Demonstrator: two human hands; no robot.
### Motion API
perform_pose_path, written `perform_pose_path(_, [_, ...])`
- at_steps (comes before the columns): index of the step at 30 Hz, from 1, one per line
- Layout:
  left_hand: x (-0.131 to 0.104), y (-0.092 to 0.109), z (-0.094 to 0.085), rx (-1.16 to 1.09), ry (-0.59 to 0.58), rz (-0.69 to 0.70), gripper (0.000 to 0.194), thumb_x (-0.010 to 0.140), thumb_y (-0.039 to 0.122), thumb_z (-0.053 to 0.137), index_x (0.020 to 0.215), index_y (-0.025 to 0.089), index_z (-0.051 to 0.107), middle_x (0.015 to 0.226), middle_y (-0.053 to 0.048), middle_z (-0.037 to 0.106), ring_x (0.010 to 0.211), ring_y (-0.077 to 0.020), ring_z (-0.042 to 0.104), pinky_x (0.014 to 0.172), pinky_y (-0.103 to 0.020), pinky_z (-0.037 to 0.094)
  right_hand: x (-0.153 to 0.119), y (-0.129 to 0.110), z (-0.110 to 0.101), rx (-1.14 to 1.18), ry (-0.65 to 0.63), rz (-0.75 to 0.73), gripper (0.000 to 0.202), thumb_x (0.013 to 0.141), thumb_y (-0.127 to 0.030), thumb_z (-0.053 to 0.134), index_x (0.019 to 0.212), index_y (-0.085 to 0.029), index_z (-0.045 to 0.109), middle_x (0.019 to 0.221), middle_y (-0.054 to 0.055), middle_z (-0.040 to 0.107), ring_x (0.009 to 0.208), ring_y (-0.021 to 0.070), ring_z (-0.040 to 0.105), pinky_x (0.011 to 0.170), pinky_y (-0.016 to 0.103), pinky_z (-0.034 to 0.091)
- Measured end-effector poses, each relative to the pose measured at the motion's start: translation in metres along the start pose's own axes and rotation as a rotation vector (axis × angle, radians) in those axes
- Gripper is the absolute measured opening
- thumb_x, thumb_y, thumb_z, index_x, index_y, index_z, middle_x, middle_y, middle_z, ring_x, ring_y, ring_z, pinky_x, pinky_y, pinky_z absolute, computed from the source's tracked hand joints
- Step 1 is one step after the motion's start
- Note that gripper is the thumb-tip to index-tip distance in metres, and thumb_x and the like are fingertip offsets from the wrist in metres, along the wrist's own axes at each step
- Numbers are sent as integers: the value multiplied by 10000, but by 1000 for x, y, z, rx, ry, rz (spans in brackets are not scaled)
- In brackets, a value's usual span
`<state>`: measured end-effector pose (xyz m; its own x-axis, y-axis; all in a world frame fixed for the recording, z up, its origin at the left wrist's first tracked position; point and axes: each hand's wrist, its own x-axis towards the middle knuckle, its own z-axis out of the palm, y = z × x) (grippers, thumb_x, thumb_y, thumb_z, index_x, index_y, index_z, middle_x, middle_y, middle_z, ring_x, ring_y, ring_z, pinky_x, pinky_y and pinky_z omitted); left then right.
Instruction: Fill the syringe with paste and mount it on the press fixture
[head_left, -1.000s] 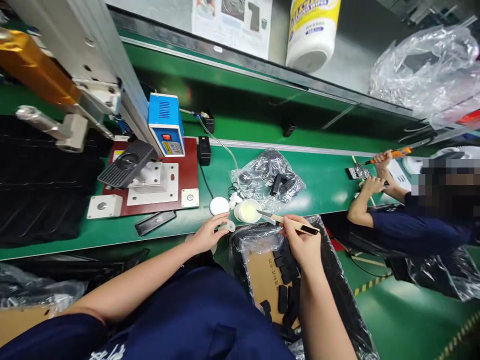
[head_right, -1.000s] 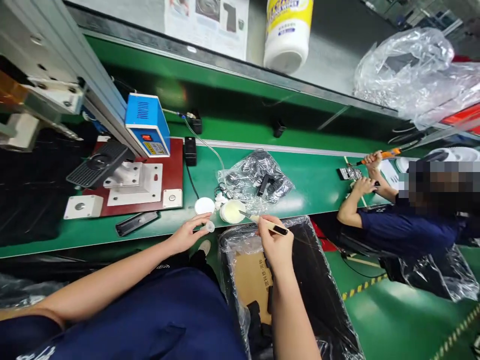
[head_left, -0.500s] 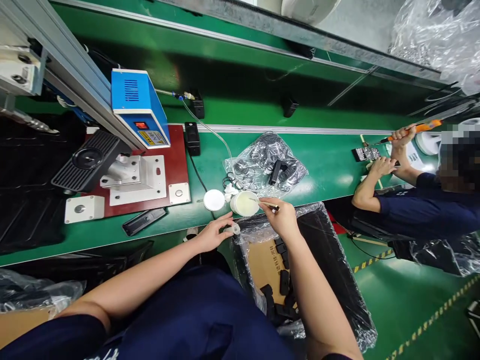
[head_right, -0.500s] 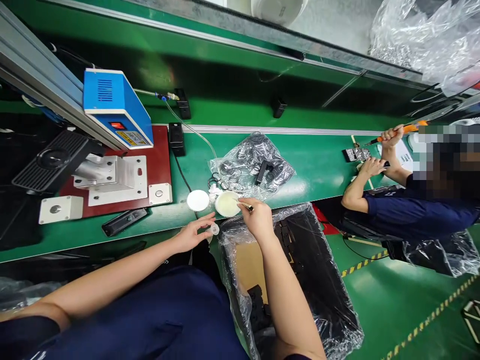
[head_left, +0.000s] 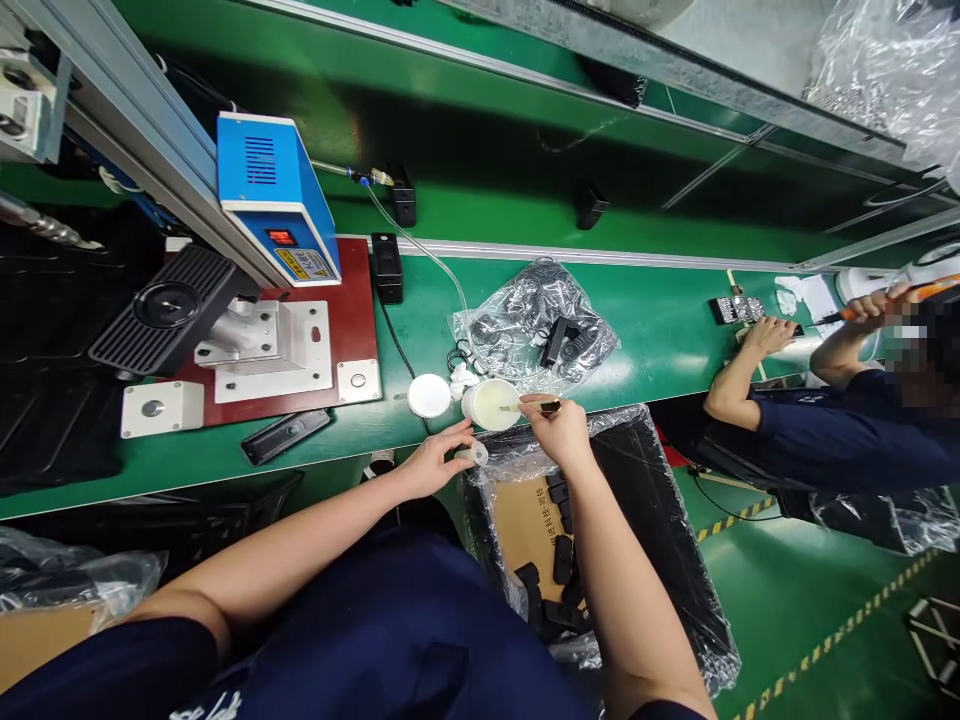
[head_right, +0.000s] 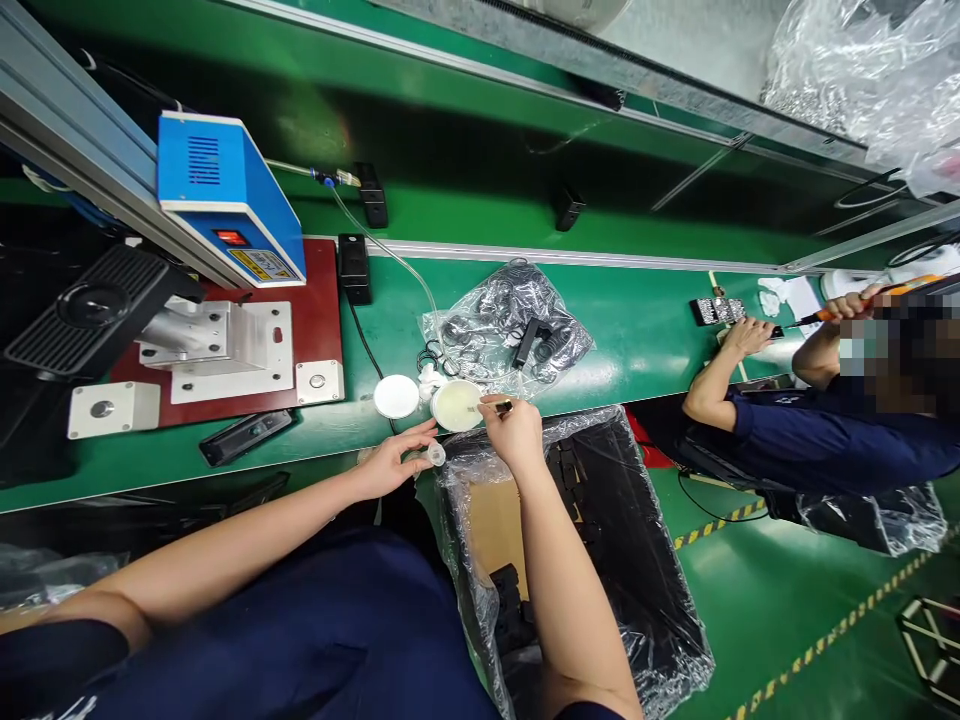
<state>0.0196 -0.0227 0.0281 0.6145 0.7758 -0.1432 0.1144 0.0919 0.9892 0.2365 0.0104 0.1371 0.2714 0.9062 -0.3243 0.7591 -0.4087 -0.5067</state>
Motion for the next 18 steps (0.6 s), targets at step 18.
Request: perform_pose_path(18, [-6,7,-13,65,-27,-22,216,838,302,634,1018,191,677,1492,-142,423,1346,-308,450,1116,-507,352,-1,25,-13,455,108,92,440,643,-541,710,809,-134,738,637,61,693,487,155,578,499,290,468])
